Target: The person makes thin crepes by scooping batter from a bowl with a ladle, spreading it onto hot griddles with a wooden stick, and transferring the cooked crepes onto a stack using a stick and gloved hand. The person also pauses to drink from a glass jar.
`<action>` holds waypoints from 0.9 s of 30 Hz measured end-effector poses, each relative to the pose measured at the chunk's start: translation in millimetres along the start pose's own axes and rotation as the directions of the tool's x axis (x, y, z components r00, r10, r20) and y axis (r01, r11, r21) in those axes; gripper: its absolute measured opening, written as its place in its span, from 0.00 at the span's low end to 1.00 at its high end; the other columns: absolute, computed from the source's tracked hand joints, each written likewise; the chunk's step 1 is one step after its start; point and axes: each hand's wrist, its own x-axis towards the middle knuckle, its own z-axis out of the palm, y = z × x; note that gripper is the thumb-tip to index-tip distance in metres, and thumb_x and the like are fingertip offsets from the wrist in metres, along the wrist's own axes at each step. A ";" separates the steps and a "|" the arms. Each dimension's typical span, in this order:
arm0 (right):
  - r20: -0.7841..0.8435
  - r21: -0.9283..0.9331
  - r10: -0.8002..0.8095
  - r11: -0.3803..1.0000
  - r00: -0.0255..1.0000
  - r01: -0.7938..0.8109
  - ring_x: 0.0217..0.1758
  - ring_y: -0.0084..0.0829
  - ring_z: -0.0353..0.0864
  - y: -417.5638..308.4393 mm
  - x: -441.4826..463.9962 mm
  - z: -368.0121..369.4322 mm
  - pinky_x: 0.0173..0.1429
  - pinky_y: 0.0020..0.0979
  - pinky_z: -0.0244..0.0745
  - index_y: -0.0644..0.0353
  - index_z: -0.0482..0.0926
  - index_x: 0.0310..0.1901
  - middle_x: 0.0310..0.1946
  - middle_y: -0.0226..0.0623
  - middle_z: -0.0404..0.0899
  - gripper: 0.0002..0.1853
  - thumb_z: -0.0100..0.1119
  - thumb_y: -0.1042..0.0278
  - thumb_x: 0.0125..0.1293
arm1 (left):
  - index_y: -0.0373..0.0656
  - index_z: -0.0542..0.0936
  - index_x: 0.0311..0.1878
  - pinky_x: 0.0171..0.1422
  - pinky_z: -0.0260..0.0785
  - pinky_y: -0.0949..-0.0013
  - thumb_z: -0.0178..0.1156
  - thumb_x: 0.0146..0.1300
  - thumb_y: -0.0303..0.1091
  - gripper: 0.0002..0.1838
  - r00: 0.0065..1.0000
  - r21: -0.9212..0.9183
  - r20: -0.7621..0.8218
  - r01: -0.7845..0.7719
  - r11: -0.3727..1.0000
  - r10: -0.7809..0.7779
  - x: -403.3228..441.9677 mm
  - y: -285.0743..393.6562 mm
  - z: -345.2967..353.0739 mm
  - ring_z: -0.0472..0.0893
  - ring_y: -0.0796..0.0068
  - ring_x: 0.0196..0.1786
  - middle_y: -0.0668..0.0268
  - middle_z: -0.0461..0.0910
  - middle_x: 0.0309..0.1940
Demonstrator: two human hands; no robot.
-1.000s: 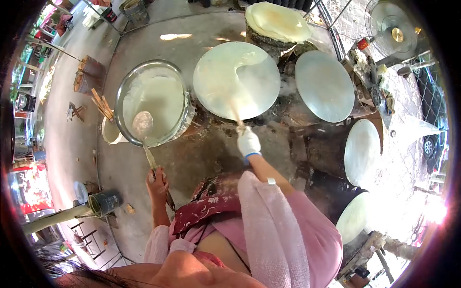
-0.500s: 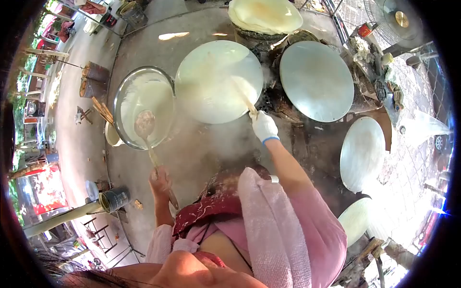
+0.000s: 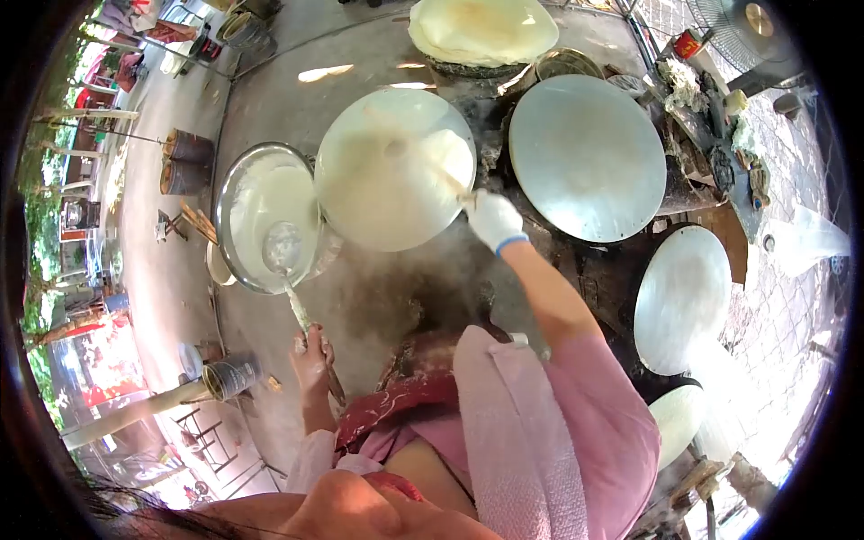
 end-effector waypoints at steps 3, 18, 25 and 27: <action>0.129 0.010 -0.068 0.998 0.989 0.067 0.40 0.54 0.83 34.0 -40.2 19.9 0.45 0.50 0.76 0.55 0.66 0.68 0.38 0.54 0.83 0.30 0.48 0.45 0.71 | 0.40 0.74 0.41 0.18 0.54 0.79 0.58 0.70 0.35 0.08 0.999 0.021 0.042 0.023 1.000 -0.024 -0.6 9.5 9.2 0.66 0.85 0.17 0.72 0.68 0.19; -0.052 0.238 -0.240 0.940 0.969 0.246 0.52 0.46 0.82 -39.6 60.9 6.6 0.57 0.37 0.76 0.56 0.70 0.66 0.48 0.48 0.82 0.27 0.53 0.54 0.69 | 0.41 0.73 0.42 0.13 0.53 0.73 0.56 0.69 0.36 0.09 0.971 0.393 0.070 -0.236 0.889 0.228 12.6 -31.8 -3.3 0.61 0.81 0.10 0.73 0.62 0.14; 0.295 0.814 0.197 0.460 0.935 -0.354 0.40 0.25 0.81 32.6 -58.6 17.4 0.44 0.24 0.76 0.52 0.71 0.68 0.45 0.34 0.84 0.28 0.57 0.50 0.71 | 0.42 0.74 0.45 0.18 0.59 0.74 0.56 0.70 0.36 0.08 0.955 0.442 0.182 -0.294 0.847 0.236 40.9 -42.5 9.1 0.67 0.81 0.17 0.73 0.63 0.17; 0.421 0.763 0.138 0.481 0.897 -0.432 0.32 0.17 0.77 29.2 -62.4 -0.3 0.34 0.20 0.73 0.48 0.71 0.69 0.47 0.32 0.83 0.27 0.57 0.53 0.71 | 0.44 0.74 0.48 0.21 0.62 0.73 0.56 0.70 0.36 0.09 0.914 0.571 0.252 -0.405 0.714 0.316 80.4 -87.8 -12.4 0.69 0.80 0.20 0.73 0.65 0.18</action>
